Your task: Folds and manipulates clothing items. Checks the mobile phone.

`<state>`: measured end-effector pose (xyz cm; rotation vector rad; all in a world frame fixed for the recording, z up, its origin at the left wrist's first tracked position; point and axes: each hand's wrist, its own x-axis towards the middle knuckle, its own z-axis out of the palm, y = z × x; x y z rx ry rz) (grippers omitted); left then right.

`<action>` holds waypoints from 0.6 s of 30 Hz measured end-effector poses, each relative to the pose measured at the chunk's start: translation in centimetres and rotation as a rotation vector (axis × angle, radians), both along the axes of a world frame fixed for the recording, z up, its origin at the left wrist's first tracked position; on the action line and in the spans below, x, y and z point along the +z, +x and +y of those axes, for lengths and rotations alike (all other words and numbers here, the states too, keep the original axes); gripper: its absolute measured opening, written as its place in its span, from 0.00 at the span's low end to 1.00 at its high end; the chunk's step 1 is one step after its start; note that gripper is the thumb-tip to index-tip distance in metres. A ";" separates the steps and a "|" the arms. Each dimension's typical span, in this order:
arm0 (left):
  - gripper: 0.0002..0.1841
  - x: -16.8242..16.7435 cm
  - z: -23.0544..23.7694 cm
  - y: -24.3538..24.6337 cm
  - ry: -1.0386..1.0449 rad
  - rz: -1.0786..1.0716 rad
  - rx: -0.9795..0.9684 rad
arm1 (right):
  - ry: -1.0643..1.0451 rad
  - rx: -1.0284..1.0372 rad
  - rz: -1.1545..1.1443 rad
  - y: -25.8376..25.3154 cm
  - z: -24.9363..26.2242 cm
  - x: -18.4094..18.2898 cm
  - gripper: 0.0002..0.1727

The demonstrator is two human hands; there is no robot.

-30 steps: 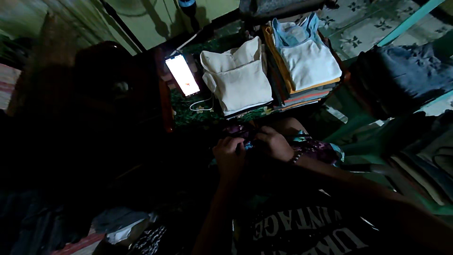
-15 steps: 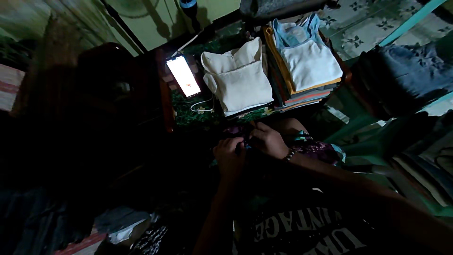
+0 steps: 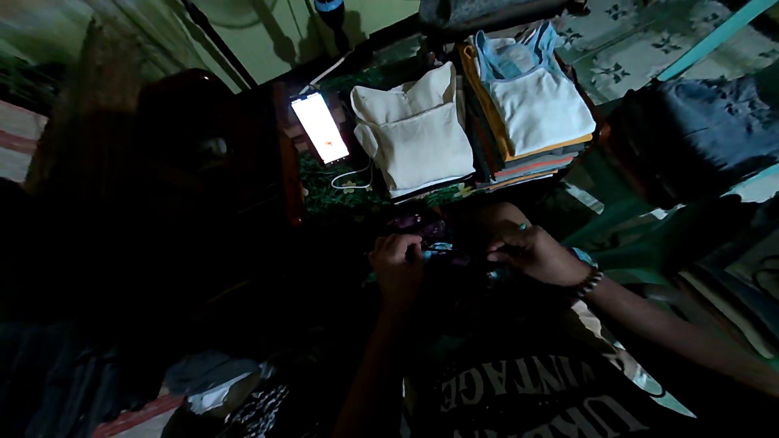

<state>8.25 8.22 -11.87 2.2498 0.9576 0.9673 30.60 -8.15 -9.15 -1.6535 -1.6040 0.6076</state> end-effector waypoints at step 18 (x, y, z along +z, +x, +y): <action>0.15 0.4 0.2 0.1 0.076 0.122 0.037 | -0.410 -0.027 -0.094 2.8 -4.7 4.4 0.16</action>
